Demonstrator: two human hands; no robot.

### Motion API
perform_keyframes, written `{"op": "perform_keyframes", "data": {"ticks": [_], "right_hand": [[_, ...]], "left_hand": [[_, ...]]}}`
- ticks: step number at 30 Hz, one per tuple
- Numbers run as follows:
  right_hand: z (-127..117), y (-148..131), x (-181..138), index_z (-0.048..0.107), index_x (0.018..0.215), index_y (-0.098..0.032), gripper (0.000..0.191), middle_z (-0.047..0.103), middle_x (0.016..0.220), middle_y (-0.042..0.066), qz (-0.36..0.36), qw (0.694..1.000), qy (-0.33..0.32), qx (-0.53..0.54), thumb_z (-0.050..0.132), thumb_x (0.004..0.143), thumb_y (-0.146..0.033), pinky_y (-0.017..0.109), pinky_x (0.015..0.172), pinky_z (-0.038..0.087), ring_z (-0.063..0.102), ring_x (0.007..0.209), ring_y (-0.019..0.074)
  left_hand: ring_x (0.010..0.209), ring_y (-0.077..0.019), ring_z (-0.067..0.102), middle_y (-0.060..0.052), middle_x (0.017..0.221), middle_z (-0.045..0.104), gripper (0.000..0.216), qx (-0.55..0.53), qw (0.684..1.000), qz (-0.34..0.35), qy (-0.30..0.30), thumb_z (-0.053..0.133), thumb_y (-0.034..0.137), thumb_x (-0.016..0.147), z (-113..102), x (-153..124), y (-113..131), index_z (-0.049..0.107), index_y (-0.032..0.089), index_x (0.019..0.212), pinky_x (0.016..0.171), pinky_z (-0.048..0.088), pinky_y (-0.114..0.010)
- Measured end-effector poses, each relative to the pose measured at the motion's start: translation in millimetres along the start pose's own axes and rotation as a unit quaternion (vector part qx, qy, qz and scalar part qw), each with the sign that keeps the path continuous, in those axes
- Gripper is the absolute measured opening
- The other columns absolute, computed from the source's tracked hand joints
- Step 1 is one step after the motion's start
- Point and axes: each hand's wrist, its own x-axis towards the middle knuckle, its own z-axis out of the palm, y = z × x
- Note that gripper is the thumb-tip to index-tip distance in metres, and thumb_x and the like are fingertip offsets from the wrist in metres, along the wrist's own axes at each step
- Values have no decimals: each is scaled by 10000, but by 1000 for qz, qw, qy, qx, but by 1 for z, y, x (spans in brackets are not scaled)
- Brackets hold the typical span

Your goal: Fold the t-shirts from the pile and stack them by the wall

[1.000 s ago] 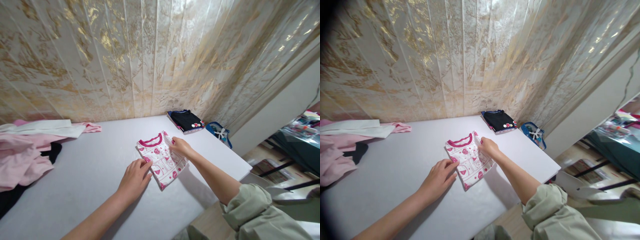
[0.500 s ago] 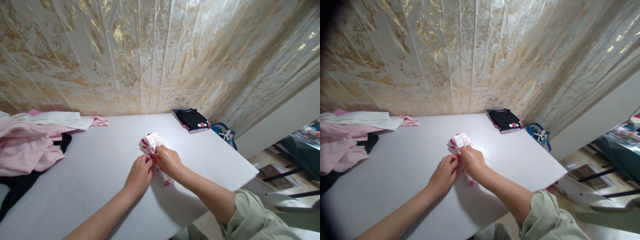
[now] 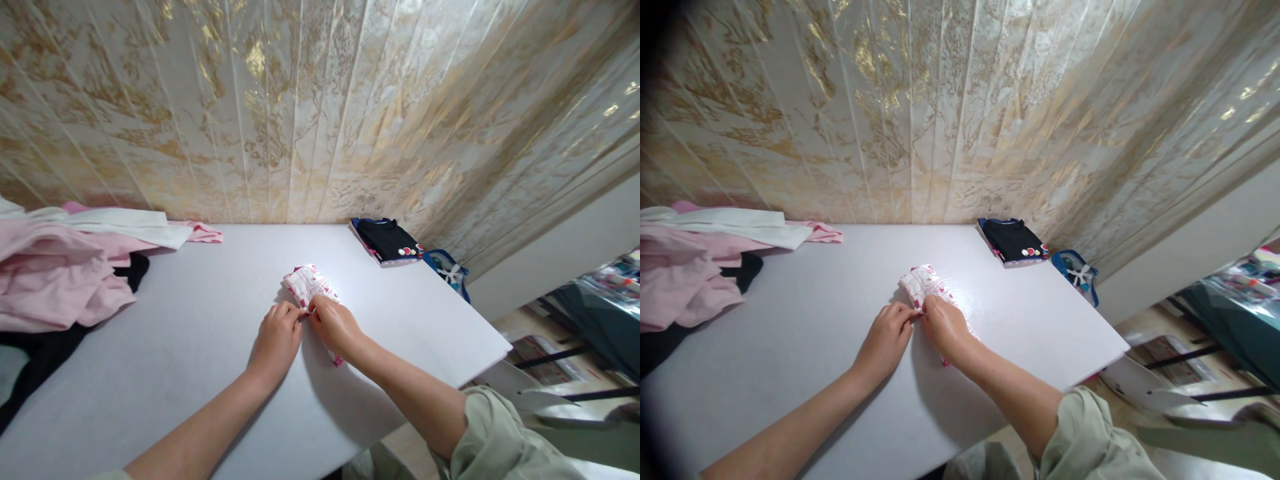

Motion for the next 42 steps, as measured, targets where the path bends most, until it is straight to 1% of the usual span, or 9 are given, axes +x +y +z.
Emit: {"op": "perform_keyframes", "data": {"ticks": [4, 7, 10, 15, 25, 28, 32, 38, 42], "right_hand": [[3, -7, -2, 530, 1032, -175, 143, 626, 1066, 102, 9, 997, -5, -71, 510, 899, -225, 284, 661, 392, 607, 922, 230], [2, -2, -1, 517, 1065, -171, 205, 603, 1108, 114, 16, 995, -13, -96, 559, 877, -238, 296, 687, 417, 602, 942, 243], [-4, 5, 0, 519, 1065, -169, 204, 603, 1106, 117, 22, 993, -17, -115, 558, 867, -196, 300, 731, 427, 593, 958, 243], [-11, 12, 0, 543, 1064, -147, 205, 619, 1094, 147, 36, 985, -23, -169, 472, 876, -106, 327, 765, 434, 577, 1008, 277], [0, 41, 8, 538, 1047, -152, 237, 592, 1120, 142, 85, 977, 53, -190, 422, 863, -57, 311, 776, 415, 561, 982, 247], [-4, 48, 11, 541, 1037, -162, 237, 596, 1119, 129, 94, 979, 60, -168, 450, 838, -71, 292, 757, 403, 563, 967, 228], [-33, 74, 15, 556, 986, -187, 179, 628, 1035, 93, 114, 985, 80, -99, 501, 822, -144, 267, 670, 365, 575, 853, 201], [-119, 148, 36, 585, 813, -178, 37, 627, 759, 8, 172, 973, 146, 48, 566, 782, -187, 215, 575, 325, 545, 697, 142], [-172, 194, 65, 619, 807, -143, 66, 603, 701, -10, 178, 961, 209, 29, 581, 772, -185, 203, 561, 316, 524, 659, 118]], "left_hand": [[974, -224, 546, -71, 953, 606, 256, 0, 1000, -5, -3, 461, 73, 853, 0, 0, 2, 663, 190, 960, 893, 475, -399], [967, -217, 551, -65, 953, 611, 259, -5, 1000, -8, 0, 459, 71, 853, -2, -1, 3, 664, 198, 950, 890, 475, -395], [956, -210, 557, -64, 951, 615, 255, -9, 1000, -9, 4, 451, 72, 861, -4, -1, 4, 663, 197, 930, 885, 475, -390], [972, -218, 561, -73, 960, 620, 240, -14, 1000, -9, 5, 456, 99, 878, -3, -2, 2, 667, 184, 953, 894, 474, -396], [979, -213, 561, -67, 977, 619, 230, -3, 1000, 2, 0, 463, 136, 889, -3, -3, -2, 662, 203, 982, 896, 468, -388], [975, -220, 560, -64, 982, 620, 233, -5, 1000, 8, -6, 448, 147, 898, -3, -3, -4, 656, 204, 985, 891, 469, -393], [968, -224, 562, -53, 984, 624, 230, -13, 1000, 18, -4, 437, 177, 910, 0, -2, -9, 647, 207, 996, 884, 468, -403], [961, -226, 582, -33, 976, 634, 224, -12, 1000, 20, 3, 433, 238, 919, 4, 0, -9, 644, 240, 994, 862, 469, -410], [979, -227, 585, -29, 994, 640, 231, -11, 1000, 16, -1, 437, 273, 919, 5, 0, -10, 644, 259, 1022, 874, 466, -417]]}}
